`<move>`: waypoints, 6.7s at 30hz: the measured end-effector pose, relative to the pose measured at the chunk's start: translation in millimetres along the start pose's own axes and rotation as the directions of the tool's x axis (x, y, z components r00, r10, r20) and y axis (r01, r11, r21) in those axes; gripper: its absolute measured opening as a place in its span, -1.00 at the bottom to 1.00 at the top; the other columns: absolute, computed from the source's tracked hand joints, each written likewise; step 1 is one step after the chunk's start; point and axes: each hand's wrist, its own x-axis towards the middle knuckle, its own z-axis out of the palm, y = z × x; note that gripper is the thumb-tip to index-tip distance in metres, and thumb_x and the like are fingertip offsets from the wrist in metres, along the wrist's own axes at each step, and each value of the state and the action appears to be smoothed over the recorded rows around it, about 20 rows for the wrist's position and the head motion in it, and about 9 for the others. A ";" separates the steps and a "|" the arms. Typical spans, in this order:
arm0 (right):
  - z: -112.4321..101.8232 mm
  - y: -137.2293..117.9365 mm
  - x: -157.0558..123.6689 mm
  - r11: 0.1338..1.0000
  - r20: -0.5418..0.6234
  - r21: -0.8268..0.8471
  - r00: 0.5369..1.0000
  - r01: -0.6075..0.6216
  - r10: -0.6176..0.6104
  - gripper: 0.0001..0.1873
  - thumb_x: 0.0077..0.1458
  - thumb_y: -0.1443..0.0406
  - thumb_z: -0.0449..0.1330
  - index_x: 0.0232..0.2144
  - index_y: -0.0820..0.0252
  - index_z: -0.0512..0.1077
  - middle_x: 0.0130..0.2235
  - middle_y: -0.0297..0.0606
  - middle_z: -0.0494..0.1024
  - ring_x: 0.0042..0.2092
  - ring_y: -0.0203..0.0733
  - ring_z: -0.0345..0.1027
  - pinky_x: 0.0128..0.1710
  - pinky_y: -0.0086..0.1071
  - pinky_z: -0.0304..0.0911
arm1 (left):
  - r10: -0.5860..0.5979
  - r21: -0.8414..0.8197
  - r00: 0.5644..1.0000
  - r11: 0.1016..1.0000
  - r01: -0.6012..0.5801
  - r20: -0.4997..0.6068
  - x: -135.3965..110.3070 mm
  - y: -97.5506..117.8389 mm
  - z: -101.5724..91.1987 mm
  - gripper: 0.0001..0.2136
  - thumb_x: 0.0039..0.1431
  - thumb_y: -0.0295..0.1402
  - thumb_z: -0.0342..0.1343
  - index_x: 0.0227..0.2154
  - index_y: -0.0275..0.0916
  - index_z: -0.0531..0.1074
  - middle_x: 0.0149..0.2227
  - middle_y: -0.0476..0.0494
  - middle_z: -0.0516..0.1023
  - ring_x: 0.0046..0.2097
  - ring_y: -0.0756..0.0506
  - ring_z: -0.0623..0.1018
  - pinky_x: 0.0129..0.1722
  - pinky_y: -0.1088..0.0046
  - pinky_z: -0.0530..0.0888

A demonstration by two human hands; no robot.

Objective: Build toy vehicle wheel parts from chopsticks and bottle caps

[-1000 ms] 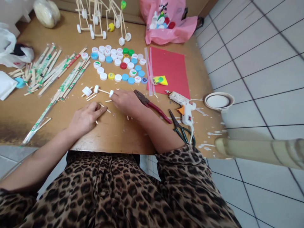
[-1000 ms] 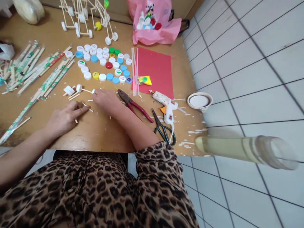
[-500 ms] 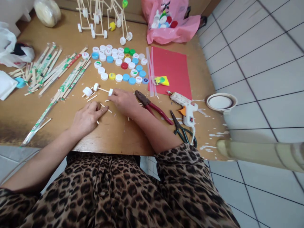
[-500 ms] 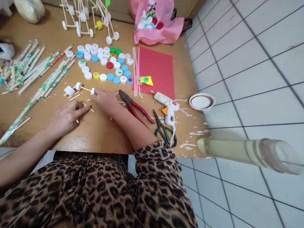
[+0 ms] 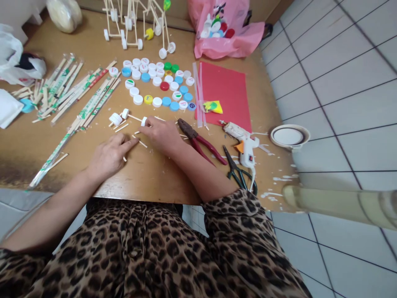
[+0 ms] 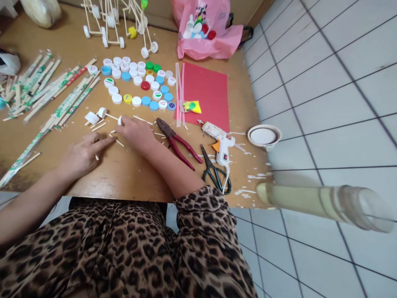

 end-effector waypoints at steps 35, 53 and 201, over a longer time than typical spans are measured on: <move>7.6 -3.6 10.5 0.999 0.027 -0.021 0.998 0.050 -0.050 -0.65 0.41 0.38 -0.01 -0.08 0.22 0.59 -0.02 -0.05 0.55 -0.03 -0.10 0.33 -0.14 -0.33 0.20 | 0.024 0.049 0.998 0.998 -0.027 0.065 5.4 4.7 0.8 -0.49 0.22 -0.59 -0.03 0.16 -0.13 0.53 -0.15 -0.27 0.57 -0.05 -0.23 0.58 -0.15 0.30 0.55; 18.9 2.2 12.0 0.991 -0.076 -0.007 0.989 0.130 -0.130 -0.68 0.38 0.40 0.03 -0.20 0.15 0.59 -0.12 -0.10 0.53 -0.10 -0.09 0.33 -0.14 -0.31 0.23 | 0.050 0.003 0.999 0.999 -0.050 -0.004 4.7 1.1 5.4 -0.53 0.23 -0.59 -0.06 0.12 -0.15 0.52 -0.18 -0.23 0.55 -0.10 -0.20 0.55 -0.22 0.34 0.52; 7.7 58.9 -3.3 0.958 -0.058 0.267 0.994 0.102 -0.090 -0.70 0.22 0.43 0.10 -0.24 0.22 0.66 -0.15 -0.07 0.63 -0.10 -0.06 0.41 -0.13 -0.25 0.24 | 0.033 -0.041 0.963 0.998 -0.046 -0.266 13.1 6.2 23.6 -0.69 0.44 -0.26 -0.01 -0.06 -0.15 0.65 -0.26 -0.21 0.59 -0.28 -0.12 0.58 -0.46 0.43 0.41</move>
